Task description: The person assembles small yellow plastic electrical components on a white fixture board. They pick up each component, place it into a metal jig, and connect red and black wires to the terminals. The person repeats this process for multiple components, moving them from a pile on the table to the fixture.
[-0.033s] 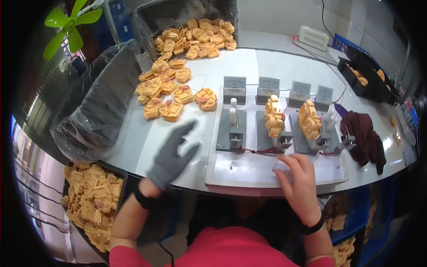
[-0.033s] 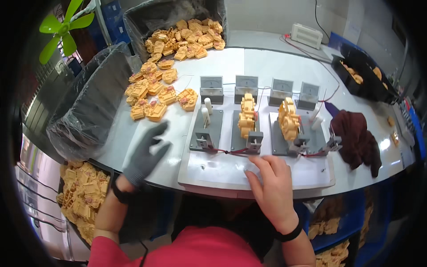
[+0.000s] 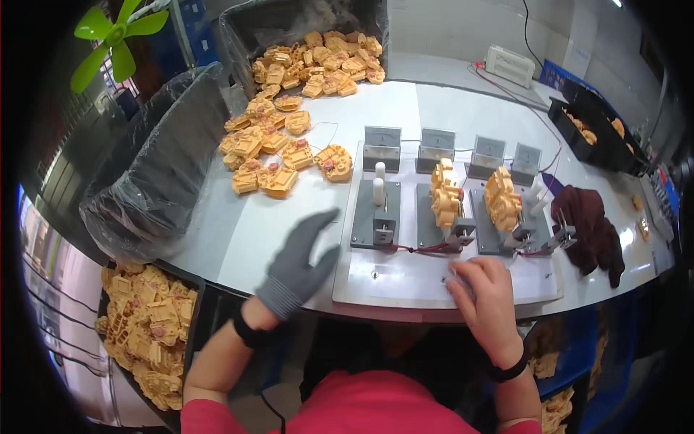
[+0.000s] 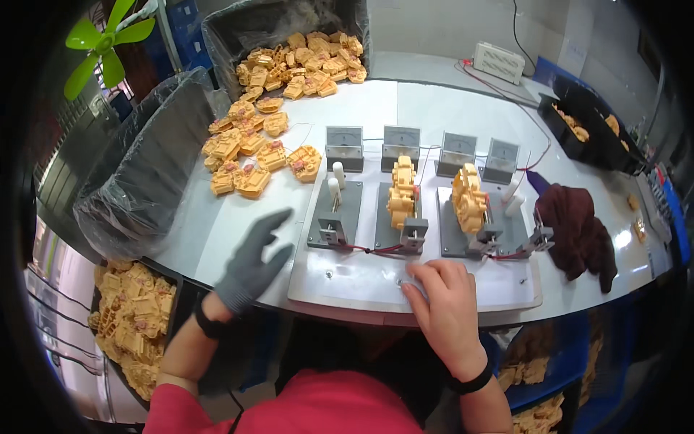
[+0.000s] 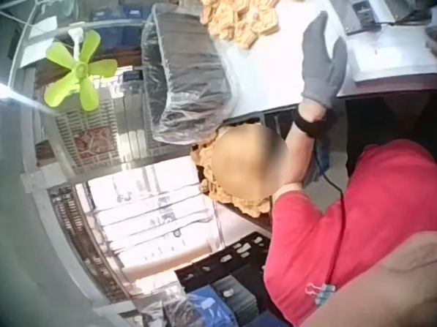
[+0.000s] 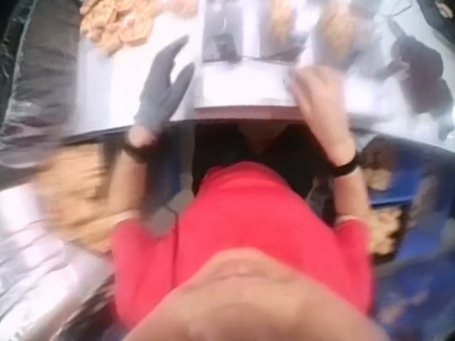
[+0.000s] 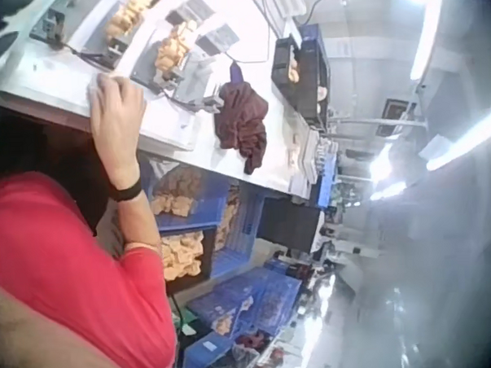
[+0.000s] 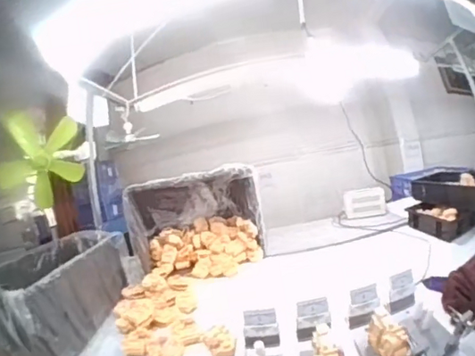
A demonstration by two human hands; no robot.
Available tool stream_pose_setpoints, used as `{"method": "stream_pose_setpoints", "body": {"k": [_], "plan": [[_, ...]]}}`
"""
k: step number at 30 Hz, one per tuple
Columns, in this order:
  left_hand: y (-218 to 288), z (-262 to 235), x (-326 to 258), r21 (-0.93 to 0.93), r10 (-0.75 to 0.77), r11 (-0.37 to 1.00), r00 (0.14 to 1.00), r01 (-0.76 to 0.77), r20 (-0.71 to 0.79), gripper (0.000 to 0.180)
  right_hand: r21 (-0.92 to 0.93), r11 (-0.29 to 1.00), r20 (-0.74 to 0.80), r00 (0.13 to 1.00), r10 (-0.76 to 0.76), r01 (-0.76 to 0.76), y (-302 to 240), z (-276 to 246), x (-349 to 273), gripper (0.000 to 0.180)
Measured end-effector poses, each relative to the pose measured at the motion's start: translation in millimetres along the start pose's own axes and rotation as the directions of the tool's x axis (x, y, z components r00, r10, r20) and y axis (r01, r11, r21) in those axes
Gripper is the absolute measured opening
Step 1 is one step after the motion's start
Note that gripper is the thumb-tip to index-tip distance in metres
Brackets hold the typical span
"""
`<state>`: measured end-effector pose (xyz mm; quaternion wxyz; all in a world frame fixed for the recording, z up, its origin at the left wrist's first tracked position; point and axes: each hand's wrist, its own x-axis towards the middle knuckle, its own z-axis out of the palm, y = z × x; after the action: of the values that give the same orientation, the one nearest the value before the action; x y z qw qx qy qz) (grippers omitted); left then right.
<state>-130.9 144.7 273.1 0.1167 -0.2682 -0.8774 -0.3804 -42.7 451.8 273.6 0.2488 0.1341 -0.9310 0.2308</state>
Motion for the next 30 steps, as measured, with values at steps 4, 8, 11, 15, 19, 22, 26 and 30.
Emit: {"method": "stream_pose_setpoints", "body": {"k": [4, 8, 11, 15, 19, 22, 26, 30], "plan": [[20, 48, -6, 0.029, -0.073, 0.997, 0.997, 0.074, -0.034, 0.058, 0.082, 0.996, 0.018, 0.999, -0.034, 0.033, 7, 6, 3, 0.016], [18, 51, -8, 0.008, -0.087, 0.996, 0.994, 0.088, -0.071, 0.054, 0.151, 0.988, 0.057, 0.997, -0.052, 0.043, 2, 11, 17, 0.01], [17, 54, -8, 0.015, -0.057, 0.998, 0.995, 0.058, -0.087, 0.053, 0.24, 0.97, 0.122, 0.992, 0.014, -0.043, 6, 11, 19, 0.01], [18, 55, -7, 0.033, -0.056, 0.998, 0.995, 0.059, -0.088, 0.053, 0.211, 0.975, 0.14, 0.989, 0.043, -0.072, 8, 13, 17, 0.013], [21, 54, -8, 0.013, -0.104, 0.994, 0.992, 0.105, -0.076, 0.054, 0.185, 0.978, 0.137, 0.988, 0.068, -0.093, 5, 15, 16, 0.015], [21, 55, -8, 0.0, -0.13, 0.991, 0.988, 0.13, -0.081, 0.054, 0.175, 0.979, 0.159, 0.984, 0.075, -0.103, 6, 13, 15, 0.017], [18, 55, -8, -0.054, -0.13, 0.991, 0.987, 0.125, -0.094, 0.052, 0.153, 0.98, 0.189, 0.977, 0.096, -0.126, 5, 11, 15, 0.019], [18, 54, -8, -0.073, -0.135, 0.989, 0.985, 0.128, -0.104, 0.052, 0.131, 0.981, 0.2, 0.973, 0.113, -0.141, 4, 11, 15, 0.022]]}}
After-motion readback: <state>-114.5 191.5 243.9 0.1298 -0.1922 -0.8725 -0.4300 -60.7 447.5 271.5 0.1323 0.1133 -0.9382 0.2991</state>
